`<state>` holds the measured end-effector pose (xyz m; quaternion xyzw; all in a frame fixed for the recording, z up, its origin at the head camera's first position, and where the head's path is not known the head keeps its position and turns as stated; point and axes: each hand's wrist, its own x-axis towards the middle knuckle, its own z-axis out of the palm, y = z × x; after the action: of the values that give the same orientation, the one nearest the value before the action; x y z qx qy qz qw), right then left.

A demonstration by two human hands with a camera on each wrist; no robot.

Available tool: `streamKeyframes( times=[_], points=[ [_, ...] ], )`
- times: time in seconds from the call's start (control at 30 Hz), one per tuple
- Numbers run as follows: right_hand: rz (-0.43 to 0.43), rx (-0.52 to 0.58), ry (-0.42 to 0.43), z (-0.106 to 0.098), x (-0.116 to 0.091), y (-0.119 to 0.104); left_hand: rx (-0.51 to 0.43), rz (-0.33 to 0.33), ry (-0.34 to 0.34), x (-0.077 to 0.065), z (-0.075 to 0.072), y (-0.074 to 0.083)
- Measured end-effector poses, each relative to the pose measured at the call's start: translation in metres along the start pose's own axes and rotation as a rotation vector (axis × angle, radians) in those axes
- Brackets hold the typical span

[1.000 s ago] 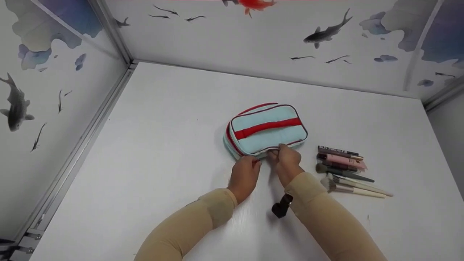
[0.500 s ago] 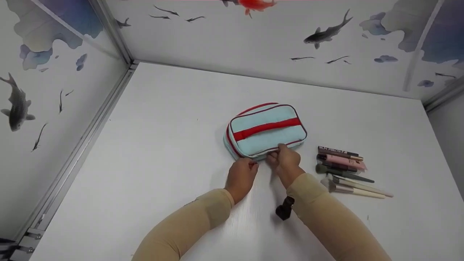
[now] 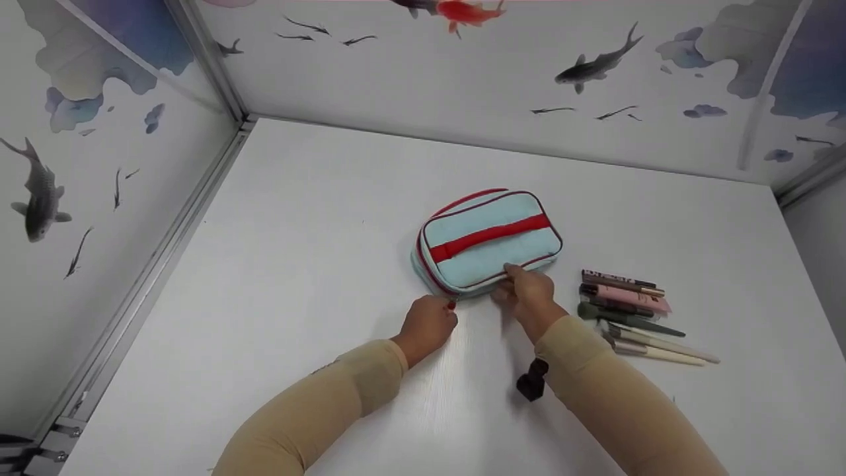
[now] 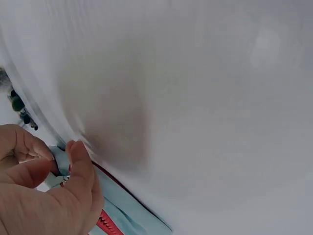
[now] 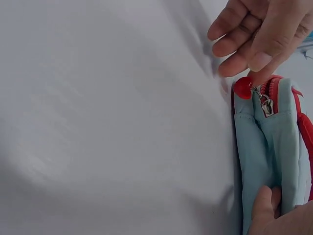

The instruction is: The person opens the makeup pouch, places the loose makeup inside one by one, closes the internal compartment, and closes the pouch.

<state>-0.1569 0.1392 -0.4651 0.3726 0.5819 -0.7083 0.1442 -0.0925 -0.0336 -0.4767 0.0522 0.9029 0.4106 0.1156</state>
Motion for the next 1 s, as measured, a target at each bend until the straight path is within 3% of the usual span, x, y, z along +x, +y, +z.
streamKeyframes(
  times=[0.17,0.37,0.47,0.57,0.83,1.0],
  points=[
    [-0.016,-0.091,-0.031,-0.007,0.002,-0.002,-0.017,-0.082,-0.011,0.007,-0.017,-0.006],
    [-0.033,-0.237,-0.095,-0.020,0.006,-0.009,0.089,-0.247,-0.022,0.022,-0.052,-0.019],
    [-0.038,-0.291,-0.132,-0.028,0.009,-0.013,0.103,-0.272,-0.006,0.031,-0.069,-0.022],
    [-0.043,-0.318,-0.158,-0.034,0.011,-0.017,0.051,-0.269,0.018,0.040,-0.079,-0.021],
    [-0.037,-0.342,-0.175,-0.044,0.012,-0.019,-0.103,-0.270,0.064,0.069,-0.078,-0.016],
    [-0.032,-0.332,-0.162,-0.040,0.008,-0.016,-0.110,-0.298,0.052,0.088,-0.073,-0.013]
  ],
)
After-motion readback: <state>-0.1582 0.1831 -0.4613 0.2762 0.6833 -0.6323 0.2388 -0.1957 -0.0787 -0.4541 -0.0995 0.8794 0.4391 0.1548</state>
